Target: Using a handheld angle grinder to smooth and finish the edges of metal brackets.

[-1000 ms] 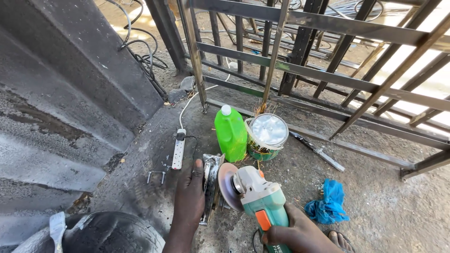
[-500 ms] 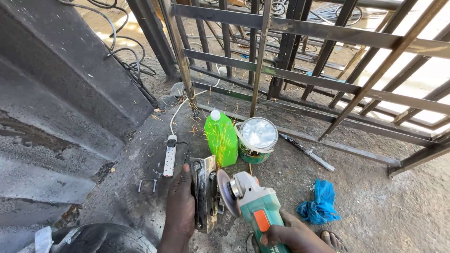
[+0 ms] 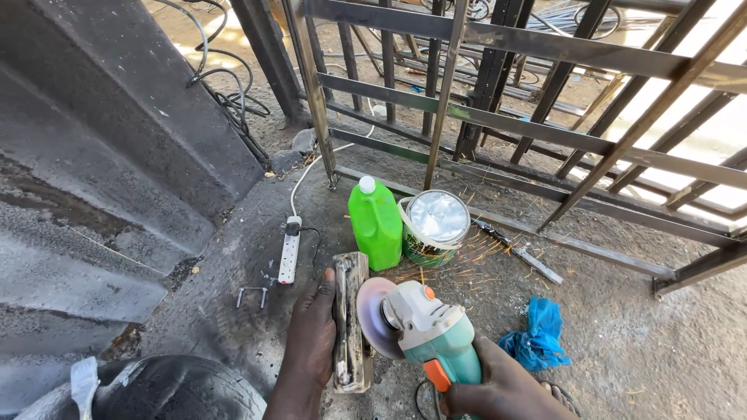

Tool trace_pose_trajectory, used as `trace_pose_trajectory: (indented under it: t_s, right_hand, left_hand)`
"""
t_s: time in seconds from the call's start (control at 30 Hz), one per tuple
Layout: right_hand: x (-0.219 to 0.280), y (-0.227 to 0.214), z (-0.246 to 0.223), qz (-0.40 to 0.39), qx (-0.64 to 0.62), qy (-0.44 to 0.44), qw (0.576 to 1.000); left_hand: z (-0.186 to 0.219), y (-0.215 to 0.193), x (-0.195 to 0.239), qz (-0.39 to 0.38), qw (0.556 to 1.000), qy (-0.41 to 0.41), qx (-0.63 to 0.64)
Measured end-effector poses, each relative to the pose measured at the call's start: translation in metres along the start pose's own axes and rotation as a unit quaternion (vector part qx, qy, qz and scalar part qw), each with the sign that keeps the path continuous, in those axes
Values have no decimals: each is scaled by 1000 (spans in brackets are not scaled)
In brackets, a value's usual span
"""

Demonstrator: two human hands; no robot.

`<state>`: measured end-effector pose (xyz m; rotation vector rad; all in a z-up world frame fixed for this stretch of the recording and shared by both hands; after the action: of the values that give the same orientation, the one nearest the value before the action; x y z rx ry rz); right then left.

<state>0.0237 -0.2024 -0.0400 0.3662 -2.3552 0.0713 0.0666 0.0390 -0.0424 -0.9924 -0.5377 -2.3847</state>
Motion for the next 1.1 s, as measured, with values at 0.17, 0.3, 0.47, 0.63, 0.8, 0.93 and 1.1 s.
trace_pose_trajectory:
  t_s: [0.17,0.3,0.47,0.63,0.8,0.93,1.1]
  right_hand:
    - [0,-6,-6,47,84,12,995]
    - [15,0,-24,19,239,32,970]
    - [2,7,-19,1,174,-51,983]
    - [-3,7,-14,-2,251,-44,967]
    - [-9,2,-15,30,253,-64,965]
    - [-16,-2,-11,52,183,-63,980]
    - [-12,3,-12,63,76,-61,993]
  left_hand:
    - [-13,0,-2,14,999,-42,13]
    - [-25,-9,-28,5,996,-25,85]
    - [-34,-33,-41,64,994,-48,70]
    - [-23,-40,-28,121,989,-69,57]
    - [-6,-44,-17,111,990,-30,76]
    - [2,-37,-1,139,989,-49,16]
    - [11,-29,5,130,991,-6,16]
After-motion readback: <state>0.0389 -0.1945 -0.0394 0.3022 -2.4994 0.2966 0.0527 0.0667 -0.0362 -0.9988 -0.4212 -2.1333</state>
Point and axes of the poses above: each hand's wrist, its own x-axis away from the middle knuckle, its own y-axis out of the palm, z = x × y, the point moved 10 cm from there along -x, towards the middle knuckle, and after that the axes turned 11 degrees about -y, right-handed, at the moved point
